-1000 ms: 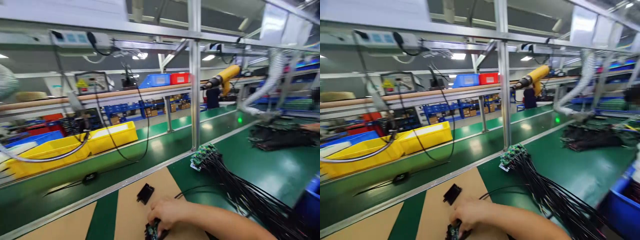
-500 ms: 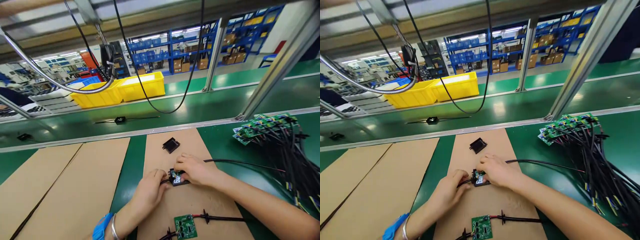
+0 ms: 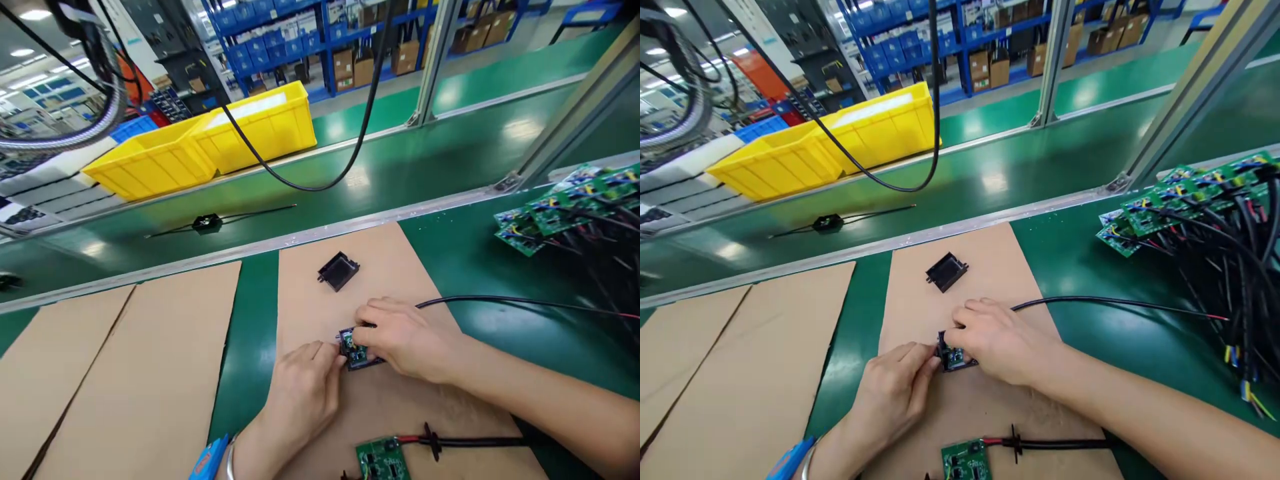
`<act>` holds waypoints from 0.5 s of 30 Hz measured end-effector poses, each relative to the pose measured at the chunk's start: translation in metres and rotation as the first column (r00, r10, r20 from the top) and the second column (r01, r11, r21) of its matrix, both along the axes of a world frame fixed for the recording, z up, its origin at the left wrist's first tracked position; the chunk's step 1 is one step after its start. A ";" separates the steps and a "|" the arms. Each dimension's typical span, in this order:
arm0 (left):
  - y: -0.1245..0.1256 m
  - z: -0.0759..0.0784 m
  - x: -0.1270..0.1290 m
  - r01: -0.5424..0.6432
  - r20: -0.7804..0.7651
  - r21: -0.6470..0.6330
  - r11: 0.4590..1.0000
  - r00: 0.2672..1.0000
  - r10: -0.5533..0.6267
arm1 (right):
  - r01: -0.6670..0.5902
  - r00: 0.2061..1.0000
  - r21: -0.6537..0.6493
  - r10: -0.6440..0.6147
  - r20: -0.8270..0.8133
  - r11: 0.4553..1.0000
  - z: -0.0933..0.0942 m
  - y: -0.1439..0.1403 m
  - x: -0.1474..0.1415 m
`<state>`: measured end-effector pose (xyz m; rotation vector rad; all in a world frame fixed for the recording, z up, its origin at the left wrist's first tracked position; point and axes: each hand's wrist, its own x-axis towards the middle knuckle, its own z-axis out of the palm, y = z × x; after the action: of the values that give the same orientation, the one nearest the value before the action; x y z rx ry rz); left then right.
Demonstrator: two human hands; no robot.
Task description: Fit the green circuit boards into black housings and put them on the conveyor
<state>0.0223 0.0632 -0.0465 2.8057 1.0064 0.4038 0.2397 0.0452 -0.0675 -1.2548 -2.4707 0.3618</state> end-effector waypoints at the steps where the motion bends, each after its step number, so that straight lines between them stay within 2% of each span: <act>1: 0.000 -0.001 -0.001 -0.027 -0.001 -0.043 0.999 1.000 0.027 | 0.001 1.000 -0.001 -0.001 0.007 1.000 -0.001 -0.001 0.000; 4: -0.001 -0.001 -0.001 -0.068 -0.033 -0.152 0.986 0.997 0.064 | 0.000 1.000 -0.017 0.000 0.018 1.000 -0.001 -0.003 0.000; 6: 0.000 0.001 0.000 -0.061 -0.049 -0.153 0.986 0.997 0.054 | -0.007 1.000 -0.025 0.008 0.021 1.000 -0.001 -0.003 0.000; 11: -0.001 0.008 0.004 0.031 -0.148 0.097 0.995 0.989 -0.016 | -0.052 0.999 -0.012 0.052 0.003 0.999 0.003 -0.002 0.000; 13: -0.003 0.010 0.008 0.110 -0.255 0.198 0.974 0.965 -0.057 | -0.058 0.998 -0.017 0.058 -0.010 0.998 0.004 -0.002 0.000; 15: -0.006 0.011 0.012 0.211 -0.405 0.318 0.925 0.912 -0.068 | -0.048 0.999 -0.026 0.048 -0.016 0.998 0.005 -0.002 -0.001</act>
<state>0.0346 0.0568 -0.0356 3.3565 0.8497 0.0015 0.2387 0.0433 -0.0624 -1.1998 -2.4948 0.4155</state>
